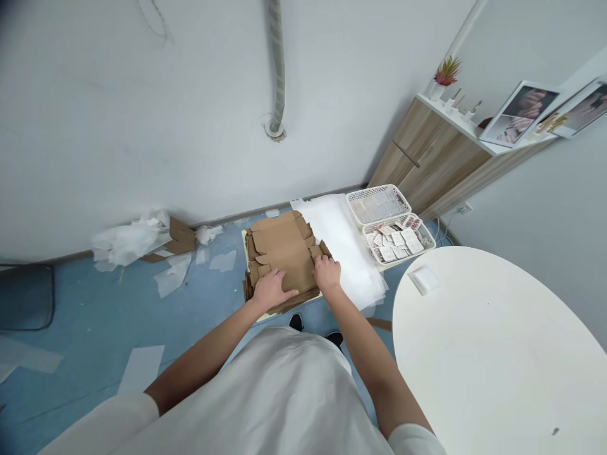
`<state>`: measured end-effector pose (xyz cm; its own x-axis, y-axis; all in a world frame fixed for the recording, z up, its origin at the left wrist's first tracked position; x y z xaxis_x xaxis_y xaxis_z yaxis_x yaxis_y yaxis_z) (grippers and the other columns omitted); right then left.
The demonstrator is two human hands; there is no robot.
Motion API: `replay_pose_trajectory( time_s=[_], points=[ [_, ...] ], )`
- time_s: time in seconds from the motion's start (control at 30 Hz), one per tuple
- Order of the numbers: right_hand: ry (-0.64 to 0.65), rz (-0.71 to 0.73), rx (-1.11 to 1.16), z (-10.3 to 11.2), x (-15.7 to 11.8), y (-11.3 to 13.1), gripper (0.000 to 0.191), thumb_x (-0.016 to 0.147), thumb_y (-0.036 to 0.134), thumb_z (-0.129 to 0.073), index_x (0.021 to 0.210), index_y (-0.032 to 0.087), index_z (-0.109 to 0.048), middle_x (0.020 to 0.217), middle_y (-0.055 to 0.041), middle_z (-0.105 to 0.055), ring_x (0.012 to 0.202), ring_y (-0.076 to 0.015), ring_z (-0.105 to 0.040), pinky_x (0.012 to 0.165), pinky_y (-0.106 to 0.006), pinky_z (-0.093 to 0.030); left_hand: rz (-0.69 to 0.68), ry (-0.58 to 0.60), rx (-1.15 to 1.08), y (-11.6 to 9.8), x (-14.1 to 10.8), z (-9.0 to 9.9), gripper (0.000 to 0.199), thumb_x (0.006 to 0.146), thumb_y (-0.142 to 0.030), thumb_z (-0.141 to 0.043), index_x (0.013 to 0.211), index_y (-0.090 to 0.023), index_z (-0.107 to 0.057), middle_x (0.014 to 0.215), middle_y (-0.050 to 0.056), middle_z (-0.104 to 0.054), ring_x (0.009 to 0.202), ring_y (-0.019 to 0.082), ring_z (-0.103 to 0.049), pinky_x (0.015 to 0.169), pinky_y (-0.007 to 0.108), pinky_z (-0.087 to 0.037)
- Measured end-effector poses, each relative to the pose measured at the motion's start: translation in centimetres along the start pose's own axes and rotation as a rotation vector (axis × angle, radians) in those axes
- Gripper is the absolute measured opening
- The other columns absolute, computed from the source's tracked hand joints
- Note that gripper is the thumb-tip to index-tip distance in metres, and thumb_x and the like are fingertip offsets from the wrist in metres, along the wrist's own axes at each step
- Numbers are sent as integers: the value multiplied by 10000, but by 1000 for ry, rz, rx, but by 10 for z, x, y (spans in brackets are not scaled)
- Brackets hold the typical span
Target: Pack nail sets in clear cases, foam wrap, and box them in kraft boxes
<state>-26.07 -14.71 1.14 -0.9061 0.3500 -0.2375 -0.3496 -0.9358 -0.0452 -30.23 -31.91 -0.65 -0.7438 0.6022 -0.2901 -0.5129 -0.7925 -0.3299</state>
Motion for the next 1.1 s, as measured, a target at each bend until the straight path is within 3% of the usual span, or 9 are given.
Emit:
replay_pose_trajectory(
  time_s=[0.17,0.37,0.5,0.6,0.7,0.77,0.9,1.0,1.1],
  points=[
    [34,-74,47,0,8,-8,186,834,134,-398,947,145,-545,882,-130,-653,823,-216,-628,707,-310,-390,-41,-9,-4,2,-1,-5,707,611,-687,-535,1101,-177,-542,1063,122,-557,995,300,-532,814,377,-405],
    [-60,-185,325,9,12,-35,277,854,199,-347,1039,188,-554,896,-93,-665,841,-214,-616,699,-292,-406,-62,-38,-55,5,-1,-2,443,834,-513,-372,1045,-181,-577,1006,101,-590,948,236,-561,782,320,-413],
    [-213,-82,512,13,0,-37,296,861,250,-345,1077,178,-534,972,-75,-647,882,-197,-583,742,-292,-407,-139,-2,-31,2,-1,-1,327,893,-344,-327,895,-192,-617,927,75,-625,849,206,-597,743,308,-412],
    [-343,62,438,13,-21,-22,297,864,315,-371,1041,155,-548,1012,-107,-619,942,-218,-540,808,-323,-377,-155,-16,12,-2,-2,-1,319,897,-295,-322,849,-183,-617,878,75,-638,812,207,-608,714,307,-411],
    [-178,306,307,6,-42,-3,303,877,366,-358,913,176,-592,883,-88,-644,870,-206,-556,807,-327,-356,-147,-56,18,-5,-3,2,313,895,-289,-328,835,-175,-614,848,82,-643,792,210,-610,696,306,-407],
    [-73,346,225,-2,-52,5,322,879,380,-355,849,177,-603,826,-84,-654,849,-208,-567,818,-342,-343,-141,-90,-1,-4,-4,5,300,889,-286,-342,822,-170,-611,838,83,-643,780,207,-609,686,303,-403],
    [23,278,268,-12,-55,1,326,865,411,-383,860,180,-613,849,-86,-670,882,-222,-581,827,-357,-352,-121,-233,-72,1,-9,12,278,884,-283,-345,828,-179,-596,833,61,-641,745,186,-596,684,298,-393],
    [42,179,547,-7,-50,-10,427,813,513,-437,1048,180,-565,944,-89,-668,884,-215,-602,785,-330,-410,-139,-354,-145,7,-15,14,258,880,-271,-345,826,-184,-582,803,45,-631,729,166,-578,693,290,-388],
    [-55,-12,827,7,-40,-21,646,776,593,-429,1259,163,-403,1071,-110,-631,908,-210,-611,762,-319,-451,-185,-425,-199,11,-22,13,236,870,-256,-356,805,-181,-570,771,36,-618,710,153,-563,697,287,-384]
  ],
)
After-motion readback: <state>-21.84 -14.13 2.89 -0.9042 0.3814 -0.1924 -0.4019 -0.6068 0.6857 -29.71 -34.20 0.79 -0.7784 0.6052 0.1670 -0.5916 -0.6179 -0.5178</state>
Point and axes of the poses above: each hand's wrist, its own x-axis towards the middle knuckle, its own z-axis out of the back of the hand, y = z × x, the point moved 1 cm from there along x, towards the middle knuckle
